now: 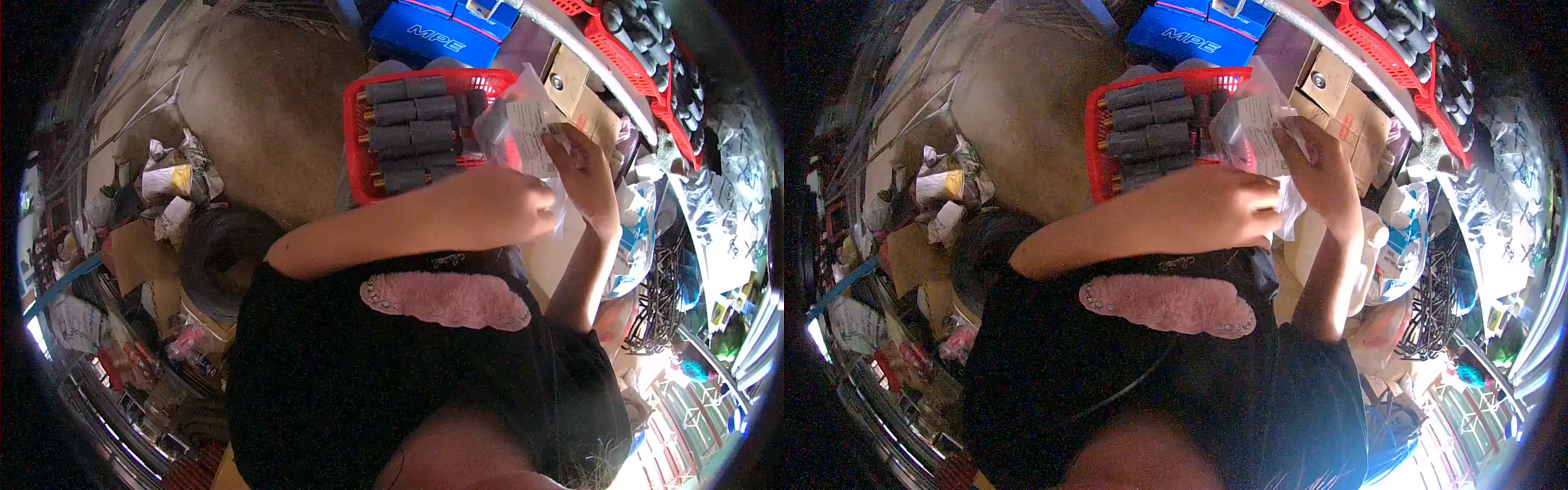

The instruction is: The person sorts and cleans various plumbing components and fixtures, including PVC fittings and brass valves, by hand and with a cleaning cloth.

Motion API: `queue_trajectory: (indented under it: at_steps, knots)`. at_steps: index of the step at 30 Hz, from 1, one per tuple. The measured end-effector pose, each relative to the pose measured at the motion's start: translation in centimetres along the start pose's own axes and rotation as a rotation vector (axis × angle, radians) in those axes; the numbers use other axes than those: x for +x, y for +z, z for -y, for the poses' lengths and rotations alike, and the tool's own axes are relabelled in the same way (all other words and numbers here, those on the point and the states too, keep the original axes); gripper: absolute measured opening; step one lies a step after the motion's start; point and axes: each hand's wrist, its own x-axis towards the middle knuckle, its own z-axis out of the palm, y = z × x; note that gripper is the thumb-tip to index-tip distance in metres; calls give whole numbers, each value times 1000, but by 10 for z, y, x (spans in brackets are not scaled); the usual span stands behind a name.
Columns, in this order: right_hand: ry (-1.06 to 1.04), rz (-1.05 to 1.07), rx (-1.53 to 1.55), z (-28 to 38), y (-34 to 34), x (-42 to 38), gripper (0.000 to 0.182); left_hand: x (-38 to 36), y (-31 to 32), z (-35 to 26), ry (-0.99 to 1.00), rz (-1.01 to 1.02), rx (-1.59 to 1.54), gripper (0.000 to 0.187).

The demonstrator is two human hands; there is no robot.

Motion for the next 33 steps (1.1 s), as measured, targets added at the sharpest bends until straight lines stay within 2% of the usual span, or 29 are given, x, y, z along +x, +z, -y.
queue_trajectory:
  at_steps: [2, 3, 5, 6, 7, 8, 9, 10, 12, 13, 14, 17, 19, 20, 21, 23, 24, 25, 26, 28, 29, 31, 33]
  knots:
    - [-17, -9, 254, -10, -2, 1, 29, -6, -25, 17, -95, 18, -140, 19]
    - [-23, -40, 316, -8, 0, -1, 29, -9, -30, 30, -188, -182, -137, 20]
    - [-39, -114, 440, 3, 7, -9, 30, -15, -38, 59, -417, -368, -195, 27]
    - [33, -89, 573, 10, 6, -13, 31, -21, -34, 73, -383, -376, -93, 34]
    - [97, -134, 480, 8, 6, -15, 32, -26, -26, 88, -331, -389, 7, 41]
    - [155, -199, 383, 5, 3, -16, 32, -30, -18, 100, -321, -251, -5, 56]
    - [112, -179, 307, 6, 2, -16, 31, -28, -13, 100, -302, -211, -194, 60]
    - [-11, -183, 304, -2, 0, -19, 29, -25, -1, 103, -229, -260, -183, 62]
    - [88, -263, 390, 10, -1, -20, 26, -17, 8, 103, -401, -74, -329, 56]
    - [29, -206, 444, 1, -6, -17, 27, -11, 14, 99, -280, -225, -298, 52]
    - [52, -240, 497, -1, -13, -19, 29, -7, 24, 101, -269, -282, -293, 45]
    - [180, -371, 551, -5, -38, -34, 33, -6, 44, 105, -187, -308, -116, 40]
    - [172, -441, 638, -11, -61, -52, 37, -9, 43, 97, -209, -271, -86, 38]
    - [147, -577, 494, -20, -72, -62, 39, -6, 41, 95, -219, -256, -70, 38]
    - [280, -635, 442, -40, -92, -75, 43, -3, 38, 96, -218, -244, -101, 37]
    - [314, -829, 383, -65, -127, -110, 43, -5, 27, 97, -241, -210, -164, 35]
    - [201, -860, 552, -117, -154, -130, 44, -4, 19, 95, -284, -193, -194, 33]
    - [84, -879, 723, -168, -181, -149, 46, -5, 16, 99, -221, -235, -108, 31]
    - [104, -985, 637, -123, -158, -165, 46, -3, 6, 101, -153, -238, -75, 29]
    - [229, -1019, 673, -110, -147, -190, 46, -1, -7, 101, -221, -250, -83, 26]
    - [403, -885, 530, -163, -164, -209, 44, -4, -8, 108, -227, -267, -35, 24]
    - [560, -611, 433, -244, -156, -239, 45, -4, -18, 107, -251, -247, -28, 23]
    - [782, -426, 295, -263, -109, -224, 48, -7, -20, 111, -257, -232, -5, 23]
